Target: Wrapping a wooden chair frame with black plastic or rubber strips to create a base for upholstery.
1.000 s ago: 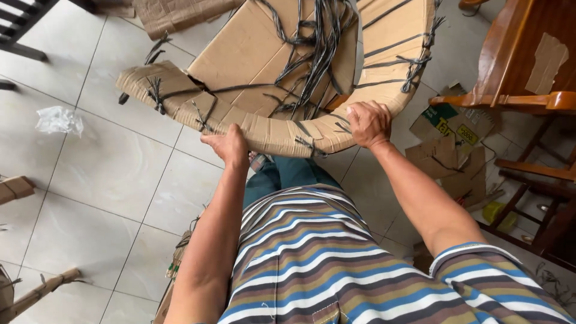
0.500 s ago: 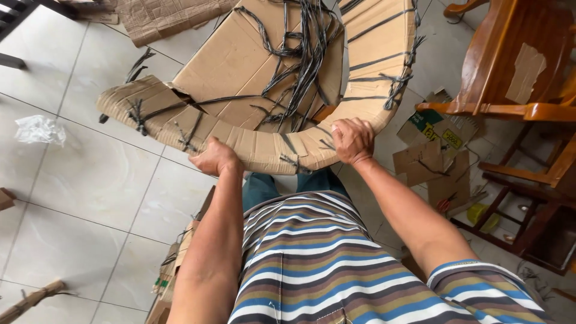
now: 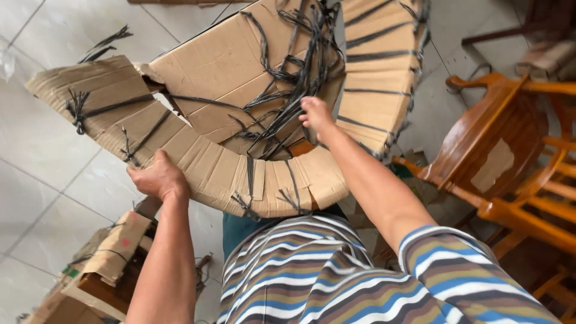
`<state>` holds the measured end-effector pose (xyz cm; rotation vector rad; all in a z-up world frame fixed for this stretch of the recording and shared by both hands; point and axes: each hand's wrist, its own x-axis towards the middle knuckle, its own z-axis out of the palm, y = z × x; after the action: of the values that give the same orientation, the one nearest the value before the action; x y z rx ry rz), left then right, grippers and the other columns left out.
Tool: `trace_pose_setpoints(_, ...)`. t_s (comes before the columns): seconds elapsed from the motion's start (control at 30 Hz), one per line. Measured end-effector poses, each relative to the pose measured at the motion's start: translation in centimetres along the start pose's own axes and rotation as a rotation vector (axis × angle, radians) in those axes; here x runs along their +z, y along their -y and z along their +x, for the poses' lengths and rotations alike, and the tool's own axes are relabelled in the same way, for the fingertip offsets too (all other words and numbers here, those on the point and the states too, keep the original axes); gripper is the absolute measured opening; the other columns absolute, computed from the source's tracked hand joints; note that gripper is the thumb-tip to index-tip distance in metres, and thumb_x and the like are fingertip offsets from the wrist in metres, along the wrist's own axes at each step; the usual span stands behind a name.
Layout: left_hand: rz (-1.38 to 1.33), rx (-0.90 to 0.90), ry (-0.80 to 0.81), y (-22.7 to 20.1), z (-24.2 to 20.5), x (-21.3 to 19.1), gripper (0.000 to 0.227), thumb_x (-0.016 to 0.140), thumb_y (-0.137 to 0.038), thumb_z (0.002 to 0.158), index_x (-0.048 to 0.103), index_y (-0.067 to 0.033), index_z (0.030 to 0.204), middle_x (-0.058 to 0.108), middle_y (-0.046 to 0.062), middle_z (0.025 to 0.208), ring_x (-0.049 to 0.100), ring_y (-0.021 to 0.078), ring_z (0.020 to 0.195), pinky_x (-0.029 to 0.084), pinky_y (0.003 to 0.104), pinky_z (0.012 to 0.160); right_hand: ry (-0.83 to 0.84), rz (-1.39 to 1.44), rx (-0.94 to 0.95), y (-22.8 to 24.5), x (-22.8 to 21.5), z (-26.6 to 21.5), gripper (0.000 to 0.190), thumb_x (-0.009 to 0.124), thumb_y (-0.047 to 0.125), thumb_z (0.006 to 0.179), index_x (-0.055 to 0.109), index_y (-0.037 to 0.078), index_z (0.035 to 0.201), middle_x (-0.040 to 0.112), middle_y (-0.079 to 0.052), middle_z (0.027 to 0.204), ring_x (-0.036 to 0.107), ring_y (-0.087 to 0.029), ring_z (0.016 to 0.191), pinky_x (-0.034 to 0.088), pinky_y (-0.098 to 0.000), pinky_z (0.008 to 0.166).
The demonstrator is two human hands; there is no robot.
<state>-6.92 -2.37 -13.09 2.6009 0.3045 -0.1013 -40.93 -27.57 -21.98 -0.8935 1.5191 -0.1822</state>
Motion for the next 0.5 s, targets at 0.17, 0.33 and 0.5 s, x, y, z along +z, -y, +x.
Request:
trace_pose_setpoints(0.17, 0.062, -0.045, -0.072, -0.7, -0.3, -0.3, 0.061, 0.087, -0.035, 0.063, 0.067, -0.0163, 0.117, 0.076, 0.015, 0.106, 0.070, 0.0381, 0.110, 0.054, 0.049, 0.098, -0.258, -0.083, 0.154, -5.5, -3.3, 13.5, 0.068, 0.060, 0.028, 0.097, 0.032, 0.008, 0.156, 0.055, -0.024, 0.140, 0.079, -0.029, 0.088, 0.070, -0.0369, 0.067)
trace_pose_setpoints(0.33, 0.031, -0.045, -0.046, -0.7, -1.5, -0.7, 0.058, 0.088, -0.034, 0.066, 0.067, -0.0153, 0.117, 0.075, 0.016, 0.106, 0.069, 0.0375, 0.111, 0.053, 0.050, 0.096, -0.381, -0.015, 0.306, -7.7, -6.0, 16.7, 0.059, 0.059, 0.025, 0.094, 0.043, 0.012, 0.150, 0.052, -0.021, 0.145, 0.080, -0.032, 0.086, 0.071, -0.0434, 0.071)
trace_pose_setpoints(0.5, 0.024, 0.092, -0.024, -2.9, -2.5, -1.8, 0.065, 0.085, -0.031, 0.074, 0.060, 0.0027, 0.123, 0.072, 0.023, 0.105, 0.066, 0.0384, 0.102, 0.052, 0.050, 0.090, -0.443, -0.027, 0.403, -1.9, -3.3, 14.6, 0.036, 0.058, 0.023, 0.096, 0.060, 0.011, 0.129, 0.064, -0.014, 0.116, 0.074, -0.022, 0.076, 0.062, -0.0315, 0.057)
